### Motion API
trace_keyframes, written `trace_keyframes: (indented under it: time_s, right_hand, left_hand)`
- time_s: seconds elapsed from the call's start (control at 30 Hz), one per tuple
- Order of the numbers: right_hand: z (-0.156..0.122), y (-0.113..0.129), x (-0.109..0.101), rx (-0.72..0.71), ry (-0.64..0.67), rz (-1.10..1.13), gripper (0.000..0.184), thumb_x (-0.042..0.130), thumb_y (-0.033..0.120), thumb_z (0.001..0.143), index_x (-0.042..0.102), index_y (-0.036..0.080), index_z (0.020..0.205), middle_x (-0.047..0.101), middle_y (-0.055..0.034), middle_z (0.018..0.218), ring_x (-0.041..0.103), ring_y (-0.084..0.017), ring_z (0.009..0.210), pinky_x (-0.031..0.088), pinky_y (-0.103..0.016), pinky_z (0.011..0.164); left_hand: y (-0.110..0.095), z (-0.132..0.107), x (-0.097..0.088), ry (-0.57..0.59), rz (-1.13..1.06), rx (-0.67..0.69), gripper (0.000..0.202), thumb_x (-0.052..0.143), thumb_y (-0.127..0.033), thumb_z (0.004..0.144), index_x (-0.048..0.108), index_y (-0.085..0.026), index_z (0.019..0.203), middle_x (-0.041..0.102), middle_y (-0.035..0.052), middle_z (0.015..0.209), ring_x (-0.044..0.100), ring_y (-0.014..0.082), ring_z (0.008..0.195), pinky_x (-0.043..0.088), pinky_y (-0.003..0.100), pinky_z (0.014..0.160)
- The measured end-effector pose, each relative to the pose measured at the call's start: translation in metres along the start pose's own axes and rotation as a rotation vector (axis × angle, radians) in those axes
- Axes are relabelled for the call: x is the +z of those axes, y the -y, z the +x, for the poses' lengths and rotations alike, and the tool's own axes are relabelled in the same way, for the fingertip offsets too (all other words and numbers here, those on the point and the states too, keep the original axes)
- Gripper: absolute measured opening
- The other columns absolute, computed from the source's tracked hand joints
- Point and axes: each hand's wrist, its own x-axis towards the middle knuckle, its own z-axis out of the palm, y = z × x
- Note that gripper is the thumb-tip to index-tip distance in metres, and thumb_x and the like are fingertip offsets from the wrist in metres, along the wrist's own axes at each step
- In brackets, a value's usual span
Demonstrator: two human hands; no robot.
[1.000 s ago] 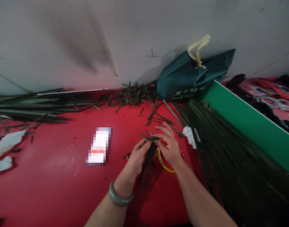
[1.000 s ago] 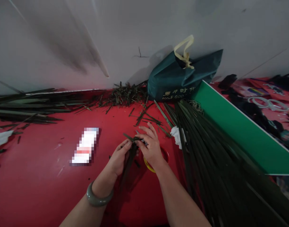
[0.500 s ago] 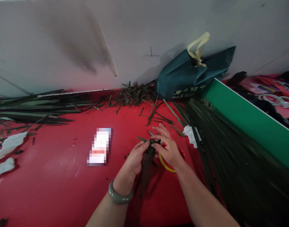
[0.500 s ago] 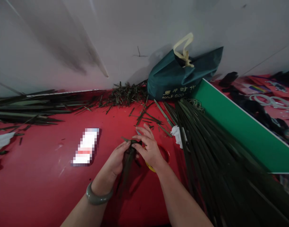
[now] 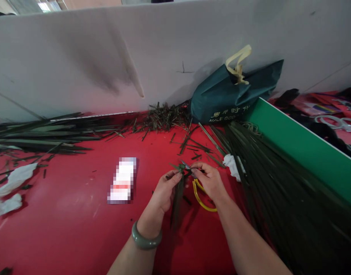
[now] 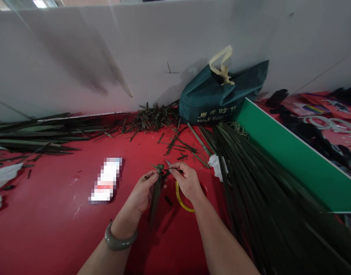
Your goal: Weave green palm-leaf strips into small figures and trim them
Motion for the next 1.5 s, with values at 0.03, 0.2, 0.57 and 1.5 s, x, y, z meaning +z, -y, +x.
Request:
trace_keyframes:
  time_s: [0.03, 0.2, 0.57, 1.5]
  right_hand:
    - [0.0, 0.001, 0.0, 0.009, 0.0, 0.002, 0.013, 0.054, 0.027, 0.072, 0.061, 0.019, 0.079, 0.064, -0.0028, 0.077, 0.058, -0.017, 0.073, 0.044, -0.028, 0.067]
    - [0.001, 0.004, 0.001, 0.006, 0.015, -0.02, 0.012, 0.054, 0.026, 0.072, 0.06, 0.019, 0.079, 0.063, -0.0018, 0.076, 0.057, -0.016, 0.074, 0.043, -0.027, 0.069]
    - [0.004, -0.007, -0.003, 0.138, 0.112, 0.232, 0.022, 0.055, 0.038, 0.071, 0.061, 0.018, 0.078, 0.058, 0.0012, 0.065, 0.052, -0.013, 0.061, 0.041, -0.024, 0.06]
    - [-0.003, -0.005, 0.017, 0.187, 0.22, 0.444, 0.013, 0.064, 0.028, 0.063, 0.057, 0.018, 0.066, 0.059, 0.0026, 0.062, 0.054, -0.011, 0.06, 0.043, -0.026, 0.065]
  left_hand:
    - [0.001, 0.0, 0.0, -0.023, 0.005, 0.008, 0.023, 0.069, -0.025, 0.059, 0.059, -0.013, 0.075, 0.063, 0.0018, 0.065, 0.06, 0.0124, 0.059, 0.048, 0.022, 0.057]
    - [0.002, 0.001, 0.001, -0.083, 0.06, 0.079, 0.019, 0.068, -0.024, 0.06, 0.058, -0.013, 0.073, 0.06, -0.0011, 0.062, 0.057, 0.0081, 0.053, 0.046, 0.018, 0.054]
    - [0.002, 0.001, -0.001, -0.094, 0.146, 0.102, 0.019, 0.065, -0.027, 0.064, 0.059, -0.013, 0.075, 0.059, -0.0006, 0.057, 0.054, 0.008, 0.05, 0.044, 0.018, 0.051]
    - [-0.005, -0.005, -0.002, 0.053, -0.016, 0.015, 0.027, 0.067, -0.026, 0.061, 0.059, -0.012, 0.082, 0.058, 0.0002, 0.054, 0.052, 0.0073, 0.047, 0.04, 0.017, 0.048]
